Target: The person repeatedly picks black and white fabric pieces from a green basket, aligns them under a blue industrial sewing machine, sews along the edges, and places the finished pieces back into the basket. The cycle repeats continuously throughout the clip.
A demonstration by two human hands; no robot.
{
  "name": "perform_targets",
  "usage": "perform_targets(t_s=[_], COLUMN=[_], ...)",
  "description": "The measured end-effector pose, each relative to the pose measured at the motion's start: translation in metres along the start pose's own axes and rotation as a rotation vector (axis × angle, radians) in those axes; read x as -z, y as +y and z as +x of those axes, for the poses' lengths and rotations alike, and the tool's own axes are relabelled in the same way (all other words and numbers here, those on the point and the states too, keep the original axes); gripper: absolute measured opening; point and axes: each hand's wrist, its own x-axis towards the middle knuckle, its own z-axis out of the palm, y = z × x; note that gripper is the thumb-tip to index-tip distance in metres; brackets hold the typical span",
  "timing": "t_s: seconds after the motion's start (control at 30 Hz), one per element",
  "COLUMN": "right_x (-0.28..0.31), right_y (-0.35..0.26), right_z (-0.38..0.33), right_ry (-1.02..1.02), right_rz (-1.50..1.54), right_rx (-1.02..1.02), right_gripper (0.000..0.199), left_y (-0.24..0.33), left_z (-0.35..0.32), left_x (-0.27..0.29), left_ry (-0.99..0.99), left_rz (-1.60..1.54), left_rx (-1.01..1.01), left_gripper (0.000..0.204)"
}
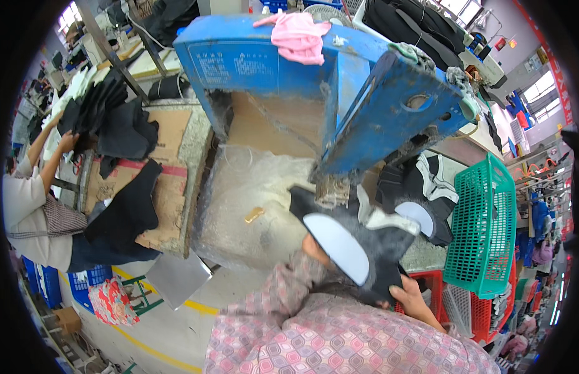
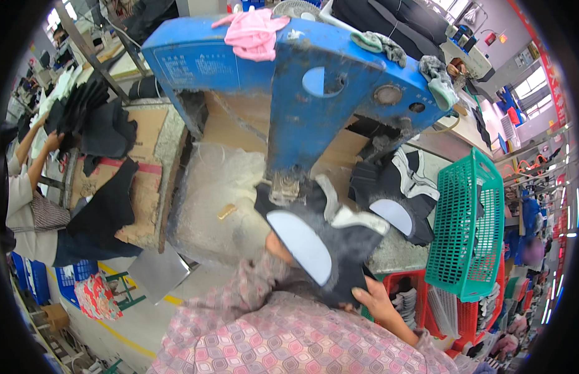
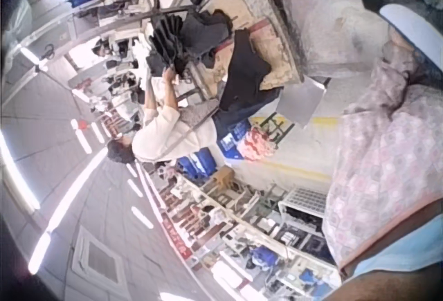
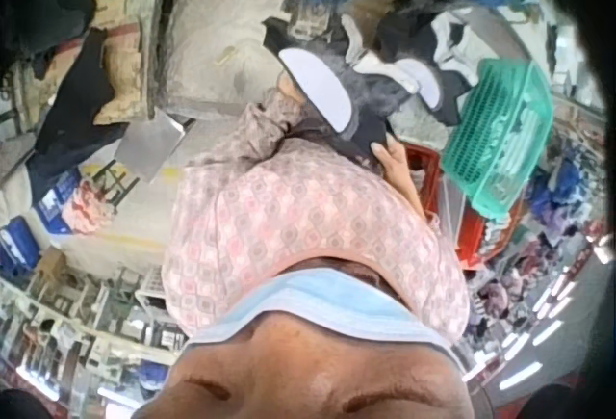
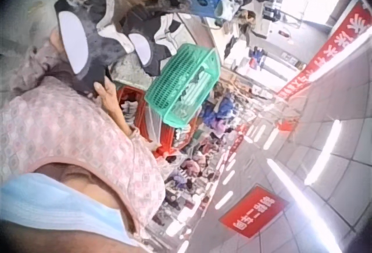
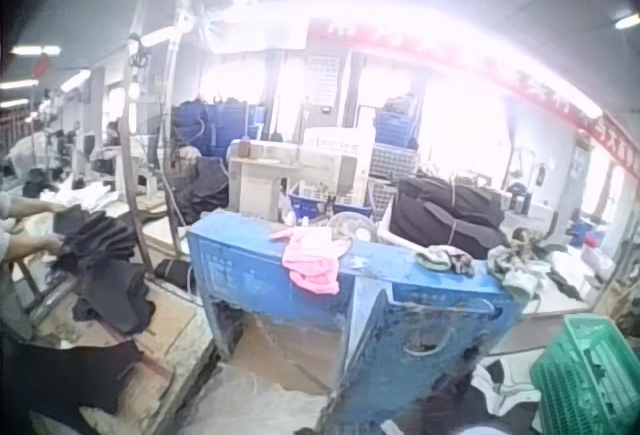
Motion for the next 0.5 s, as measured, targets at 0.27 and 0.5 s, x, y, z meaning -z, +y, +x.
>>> perform_targets(t_s=[0.27,0.5], right_x=[-0.012,-0.019], right_y=[0.002,0.005], right_z=[-0.009,-0.005], right_ry=[0.148,0.055], right_rz=[-0.01,0.046], right_rx=[0.011,0.127], right_gripper=[0.023,0.025], left_y=[-0.01,-0.019], left_z=[0.014,0.02], left_x=[-0.022,-0.002], left_ry=[0.24,0.182], left_rz=[0.557,0.014], left_rx=[-0.106,0.019], left_gripper=[0.023,0.024])
